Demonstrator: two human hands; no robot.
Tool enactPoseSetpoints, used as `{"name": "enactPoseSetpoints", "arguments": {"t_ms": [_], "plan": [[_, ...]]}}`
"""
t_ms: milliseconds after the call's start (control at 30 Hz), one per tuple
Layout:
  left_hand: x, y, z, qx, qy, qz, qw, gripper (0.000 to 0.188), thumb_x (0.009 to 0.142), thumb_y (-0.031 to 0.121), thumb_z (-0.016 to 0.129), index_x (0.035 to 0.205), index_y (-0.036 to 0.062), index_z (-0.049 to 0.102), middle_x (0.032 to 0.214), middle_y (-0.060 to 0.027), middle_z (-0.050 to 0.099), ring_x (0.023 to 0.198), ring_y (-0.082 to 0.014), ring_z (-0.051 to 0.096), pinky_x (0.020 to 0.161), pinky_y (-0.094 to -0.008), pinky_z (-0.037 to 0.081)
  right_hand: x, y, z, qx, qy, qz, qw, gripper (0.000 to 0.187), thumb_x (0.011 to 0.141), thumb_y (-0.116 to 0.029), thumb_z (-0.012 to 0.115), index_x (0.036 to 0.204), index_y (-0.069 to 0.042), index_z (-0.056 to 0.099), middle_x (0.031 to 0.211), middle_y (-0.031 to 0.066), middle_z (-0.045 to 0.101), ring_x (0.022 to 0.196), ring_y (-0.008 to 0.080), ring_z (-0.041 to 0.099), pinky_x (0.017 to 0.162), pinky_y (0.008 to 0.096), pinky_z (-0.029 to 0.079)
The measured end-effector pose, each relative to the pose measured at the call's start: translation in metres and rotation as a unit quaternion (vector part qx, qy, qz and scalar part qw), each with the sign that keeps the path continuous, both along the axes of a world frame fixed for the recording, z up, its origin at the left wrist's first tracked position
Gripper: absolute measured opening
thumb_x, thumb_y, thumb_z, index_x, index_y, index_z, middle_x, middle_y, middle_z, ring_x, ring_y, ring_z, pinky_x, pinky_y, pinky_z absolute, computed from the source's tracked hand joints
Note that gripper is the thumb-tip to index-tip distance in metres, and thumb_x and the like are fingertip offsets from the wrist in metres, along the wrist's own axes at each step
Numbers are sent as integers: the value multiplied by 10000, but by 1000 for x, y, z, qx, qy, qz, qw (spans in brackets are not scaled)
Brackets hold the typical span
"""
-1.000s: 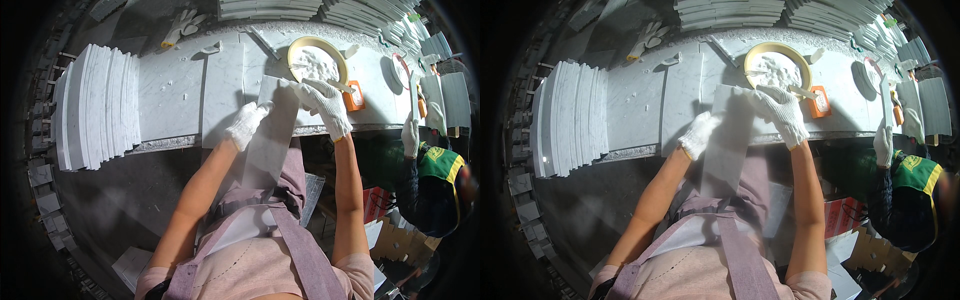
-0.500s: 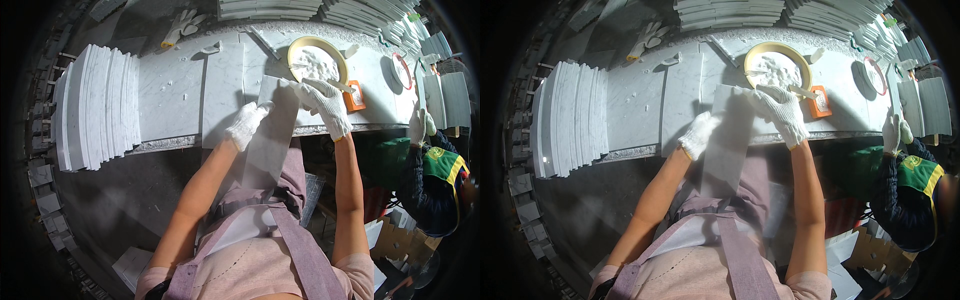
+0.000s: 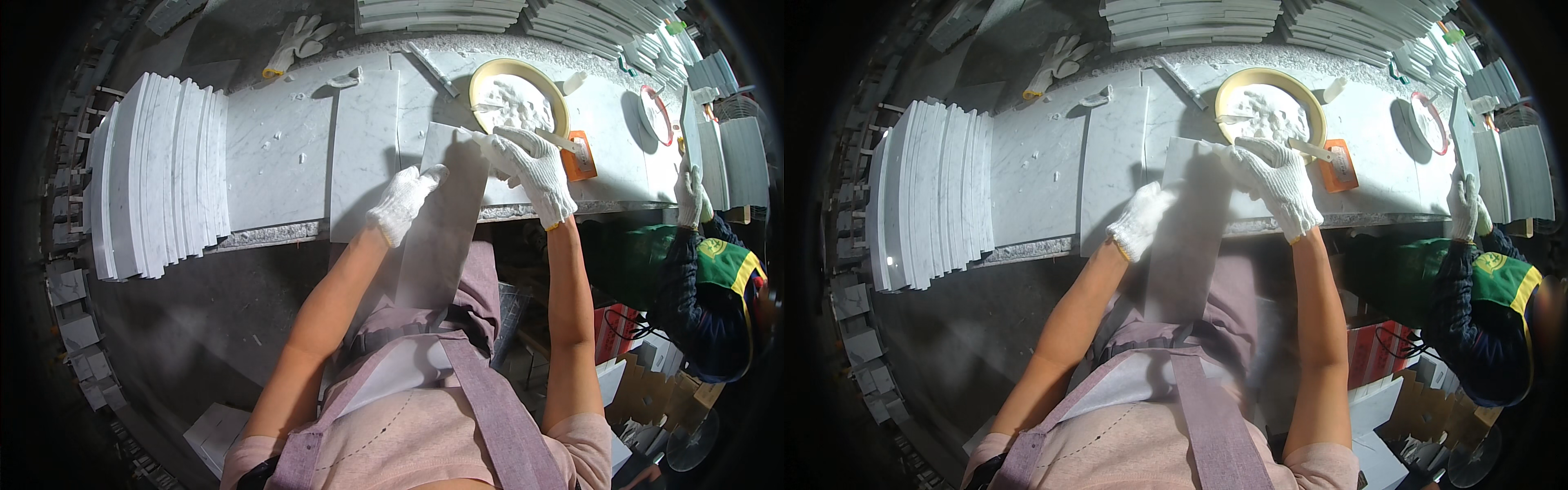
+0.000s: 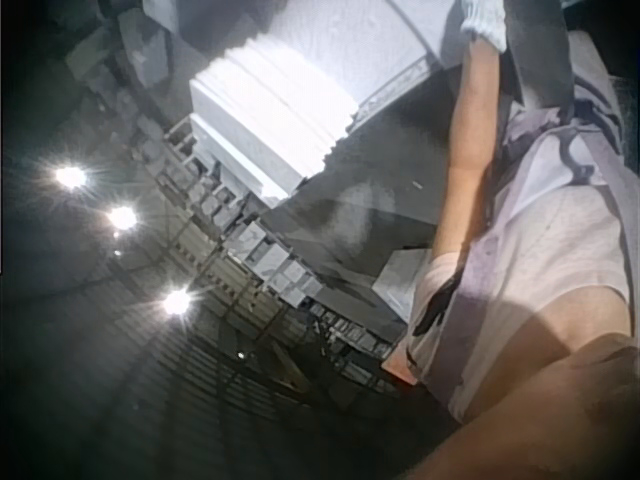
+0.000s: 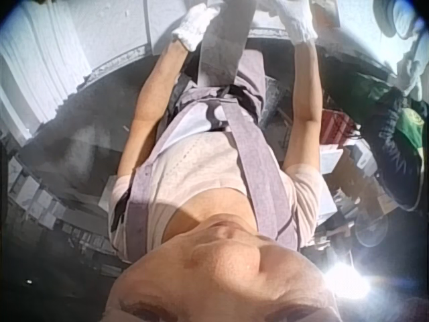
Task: The person repeatedly scrapes and smooths the edges of white rectangular tiles using a metal file and an orange sanding block. They handle each tile one at a time, flip it to work different edges, and place finished pieces into a growing stack on the table.
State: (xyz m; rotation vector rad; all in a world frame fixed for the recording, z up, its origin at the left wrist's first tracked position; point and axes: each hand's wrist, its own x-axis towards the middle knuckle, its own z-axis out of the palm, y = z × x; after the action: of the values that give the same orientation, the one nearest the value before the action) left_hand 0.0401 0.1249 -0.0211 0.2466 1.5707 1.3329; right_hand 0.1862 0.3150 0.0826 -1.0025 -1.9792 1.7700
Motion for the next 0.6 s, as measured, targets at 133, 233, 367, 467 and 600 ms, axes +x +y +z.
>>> {"name": "enactPoseSetpoints", "arguments": {"t_ms": [133,233,367,467,600], "plan": [[1,1,0,-8,7,7,1000,622,952,567,729,1088,-35,656,870,1,535,764,-104,426,659,-303,402,0,-1,1,-5,4,-4,1000,497,958,-342,762,1284,31,721,865,59,731,653,94,614,539,245,473],[-1,1,2,-12,17,-4,1000,627,956,554,728,1122,-46,664,895,-6,554,788,-114,445,690,-307,416,-1,-1,3,-6,-6,-4,1000,494,958,-346,762,1276,30,726,873,56,732,656,88,613,537,243,472],[2,1,8,8,8,5,1000,598,975,509,722,1159,-58,675,952,-28,611,850,-122,496,759,-303,444,-1,0,3,-9,-10,-3,1000,479,963,-345,758,1265,26,734,878,53,730,655,79,610,533,239,473],[5,1,12,21,5,21,1000,572,988,480,715,1168,-62,679,997,-47,648,893,-122,525,803,-304,458,-1,1,1,-10,-7,-10,1000,464,966,-336,757,1262,21,738,882,51,727,652,77,608,525,237,474],[2,0,8,9,-5,11,1000,629,981,499,720,1213,-84,668,1022,-75,672,915,-135,551,831,-316,472,-1,6,-3,-5,-35,15,999,495,979,-372,744,1329,-23,711,1092,77,741,755,88,680,546,215,533]]}}
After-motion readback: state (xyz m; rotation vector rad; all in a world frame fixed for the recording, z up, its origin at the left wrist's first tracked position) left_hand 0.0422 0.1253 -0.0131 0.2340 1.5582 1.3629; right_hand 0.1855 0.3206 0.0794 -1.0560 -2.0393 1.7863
